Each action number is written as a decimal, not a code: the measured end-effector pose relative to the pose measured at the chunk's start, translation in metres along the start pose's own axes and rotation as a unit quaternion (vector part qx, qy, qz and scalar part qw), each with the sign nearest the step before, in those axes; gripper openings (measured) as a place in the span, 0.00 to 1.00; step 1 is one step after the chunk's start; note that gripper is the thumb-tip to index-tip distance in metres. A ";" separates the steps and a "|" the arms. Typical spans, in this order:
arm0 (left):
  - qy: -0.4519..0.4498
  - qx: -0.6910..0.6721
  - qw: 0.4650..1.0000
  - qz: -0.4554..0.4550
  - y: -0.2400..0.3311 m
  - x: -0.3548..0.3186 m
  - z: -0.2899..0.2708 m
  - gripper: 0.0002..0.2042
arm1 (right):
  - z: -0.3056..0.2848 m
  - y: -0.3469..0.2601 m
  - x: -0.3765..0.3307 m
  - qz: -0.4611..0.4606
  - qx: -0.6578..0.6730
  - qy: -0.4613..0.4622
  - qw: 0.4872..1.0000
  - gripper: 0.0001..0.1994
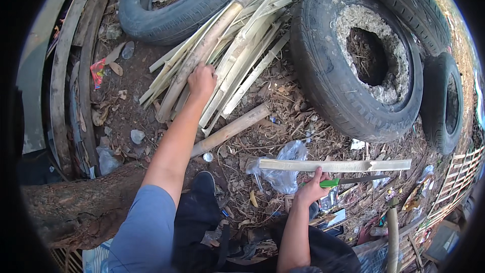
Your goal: The person shaves and smooths a piece of bamboo using a knife. They hold the bamboo strip while scraping the blade along its length to remove outer layers and uneven surfaces.
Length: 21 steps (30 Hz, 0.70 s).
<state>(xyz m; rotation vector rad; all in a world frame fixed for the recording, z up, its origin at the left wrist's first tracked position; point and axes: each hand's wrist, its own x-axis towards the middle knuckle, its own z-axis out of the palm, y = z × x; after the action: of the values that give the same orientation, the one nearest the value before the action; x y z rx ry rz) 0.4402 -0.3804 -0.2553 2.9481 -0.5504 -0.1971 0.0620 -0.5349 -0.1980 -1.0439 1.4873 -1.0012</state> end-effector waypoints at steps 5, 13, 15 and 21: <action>-0.109 -0.140 0.984 -0.015 -0.017 -0.019 -0.038 0.09 | 0.005 -0.036 -0.006 -0.021 0.010 -0.016 1.000 0.17; -0.324 -0.228 0.914 0.087 -0.083 -0.086 -0.205 0.15 | -0.012 -0.108 -0.034 -0.121 0.079 -0.089 0.986 0.17; -0.331 -0.221 0.912 0.097 -0.111 -0.117 -0.237 0.12 | -0.017 -0.122 -0.041 -0.174 0.070 -0.145 0.972 0.17; -0.388 -0.174 0.888 0.175 -0.084 -0.181 -0.294 0.12 | -0.034 -0.138 -0.052 -0.198 0.088 -0.183 0.959 0.17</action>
<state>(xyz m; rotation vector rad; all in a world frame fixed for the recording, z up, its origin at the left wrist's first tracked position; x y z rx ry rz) 0.3474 -0.2048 0.0391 2.2713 -0.9904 -1.2981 0.0493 -0.5216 -0.0475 -1.3440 0.8890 -1.1193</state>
